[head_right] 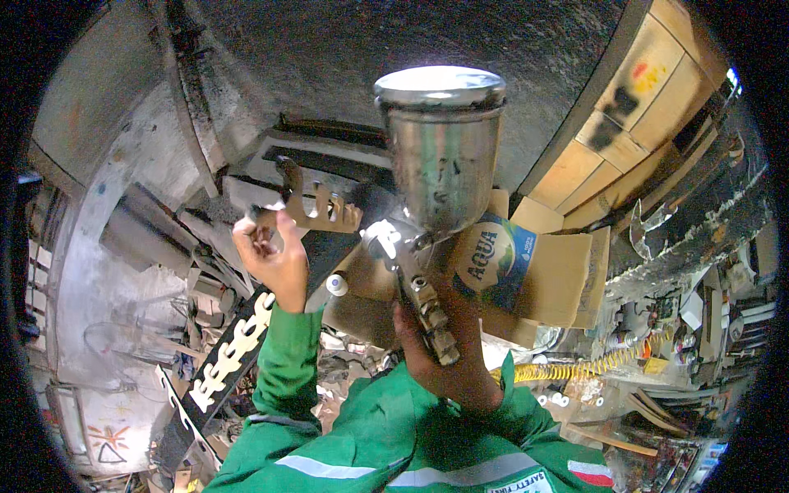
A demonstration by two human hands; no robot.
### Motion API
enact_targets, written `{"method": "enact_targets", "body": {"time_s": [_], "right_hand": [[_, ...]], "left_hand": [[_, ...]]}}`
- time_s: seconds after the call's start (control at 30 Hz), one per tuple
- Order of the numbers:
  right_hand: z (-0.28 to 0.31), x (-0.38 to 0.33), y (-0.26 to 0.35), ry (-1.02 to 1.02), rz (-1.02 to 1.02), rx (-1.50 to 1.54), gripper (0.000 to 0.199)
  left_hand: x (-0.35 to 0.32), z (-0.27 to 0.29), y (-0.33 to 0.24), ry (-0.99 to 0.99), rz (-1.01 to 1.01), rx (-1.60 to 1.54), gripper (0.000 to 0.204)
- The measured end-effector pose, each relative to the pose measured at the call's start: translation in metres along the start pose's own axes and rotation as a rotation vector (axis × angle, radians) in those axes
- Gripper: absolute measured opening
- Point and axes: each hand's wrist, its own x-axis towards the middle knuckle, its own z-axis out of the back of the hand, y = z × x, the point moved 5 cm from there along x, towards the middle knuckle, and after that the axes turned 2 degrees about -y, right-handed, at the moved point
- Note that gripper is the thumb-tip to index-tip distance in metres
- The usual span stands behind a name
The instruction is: The person uses a spray gun to apply a light-colored finish to several small, irregularly shaped wooden pieces. They hold each piece in one hand, spray both sides, and place the finished pieces on a black workbench.
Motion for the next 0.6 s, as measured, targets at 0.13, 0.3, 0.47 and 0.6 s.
{"method": "enact_targets", "body": {"time_s": [0.13,0.3,0.47,0.6], "right_hand": [[-0.006,-0.001,0.012,0.118,0.116,-0.004,0.033],[-0.006,0.009,0.027,0.329,0.075,-0.118,0.041],[-0.009,0.015,0.045,0.302,0.26,-0.086,0.024],[-0.008,0.01,0.042,0.32,0.294,-0.122,0.023]], "left_hand": [[0.002,0.02,-0.019,0.068,-0.005,0.19,0.026],[0.01,0.035,-0.018,0.067,0.158,0.207,0.021],[0.01,0.032,-0.018,0.073,0.14,0.207,0.024],[0.008,0.026,-0.02,0.073,0.101,0.178,0.029]]}}
